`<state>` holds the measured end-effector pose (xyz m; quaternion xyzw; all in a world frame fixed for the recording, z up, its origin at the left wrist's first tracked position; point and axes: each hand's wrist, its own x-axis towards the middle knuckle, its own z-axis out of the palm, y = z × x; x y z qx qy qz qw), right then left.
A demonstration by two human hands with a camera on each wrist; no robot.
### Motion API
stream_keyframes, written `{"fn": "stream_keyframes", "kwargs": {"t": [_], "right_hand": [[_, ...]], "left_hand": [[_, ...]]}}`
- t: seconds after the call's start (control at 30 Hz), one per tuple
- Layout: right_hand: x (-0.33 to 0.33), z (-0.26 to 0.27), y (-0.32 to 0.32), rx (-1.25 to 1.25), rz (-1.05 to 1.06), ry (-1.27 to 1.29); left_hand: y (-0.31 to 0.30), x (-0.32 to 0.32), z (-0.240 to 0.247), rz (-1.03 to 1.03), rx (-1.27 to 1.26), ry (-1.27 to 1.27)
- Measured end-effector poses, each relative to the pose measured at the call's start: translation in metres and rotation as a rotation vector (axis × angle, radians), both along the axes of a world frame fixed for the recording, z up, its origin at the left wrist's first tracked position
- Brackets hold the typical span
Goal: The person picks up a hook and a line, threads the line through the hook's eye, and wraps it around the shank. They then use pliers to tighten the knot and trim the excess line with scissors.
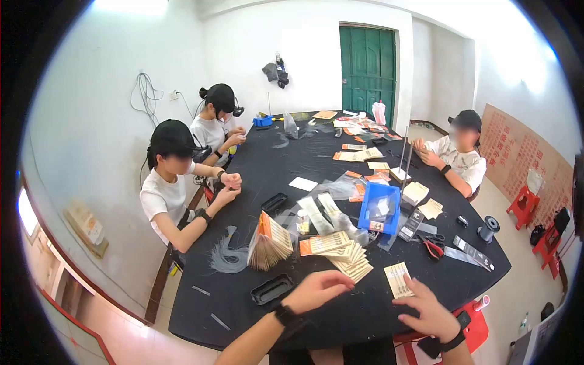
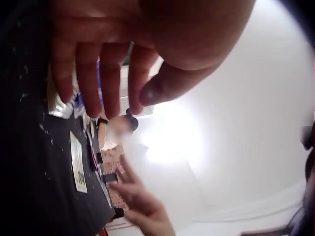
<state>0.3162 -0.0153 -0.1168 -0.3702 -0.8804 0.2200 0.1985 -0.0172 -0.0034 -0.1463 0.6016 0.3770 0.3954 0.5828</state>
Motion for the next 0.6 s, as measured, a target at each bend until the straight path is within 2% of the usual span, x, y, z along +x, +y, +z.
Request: {"fn": "stream_keyframes", "kwargs": {"t": [0.03, 0.1, 0.17, 0.27, 0.3, 0.33, 0.43, 0.53, 0.6], "right_hand": [[-0.010, 0.024, 0.011, 0.031, 0.063, 0.028], [-0.036, 0.071, 0.040, 0.030, 0.138, 0.077], [-0.070, 0.117, 0.077, -0.040, 0.202, 0.173], [-0.123, 0.163, 0.152, -0.210, 0.153, 0.279], [-0.140, 0.173, 0.181, -0.240, 0.126, 0.267], [-0.159, 0.181, 0.207, -0.254, 0.099, 0.263], [-0.209, 0.181, 0.282, -0.282, 0.005, 0.265], [-0.245, 0.144, 0.380, -0.137, 0.042, 0.162], [-0.265, 0.109, 0.419, 0.103, -0.009, -0.024]], "left_hand": [[0.012, 0.004, -0.011, -0.134, -0.016, -0.111], [0.024, 0.010, -0.020, -0.278, -0.147, -0.221], [0.031, 0.012, -0.037, -0.307, -0.277, -0.353], [0.037, 0.008, -0.078, -0.352, -0.427, -0.644], [0.037, 0.009, -0.077, -0.308, -0.418, -0.588], [0.036, 0.009, -0.076, -0.320, -0.441, -0.638], [0.036, 0.009, -0.082, -0.348, -0.471, -0.727], [0.035, 0.012, -0.082, -0.361, -0.473, -0.732], [0.033, 0.012, -0.076, -0.356, -0.474, -0.697]]}}
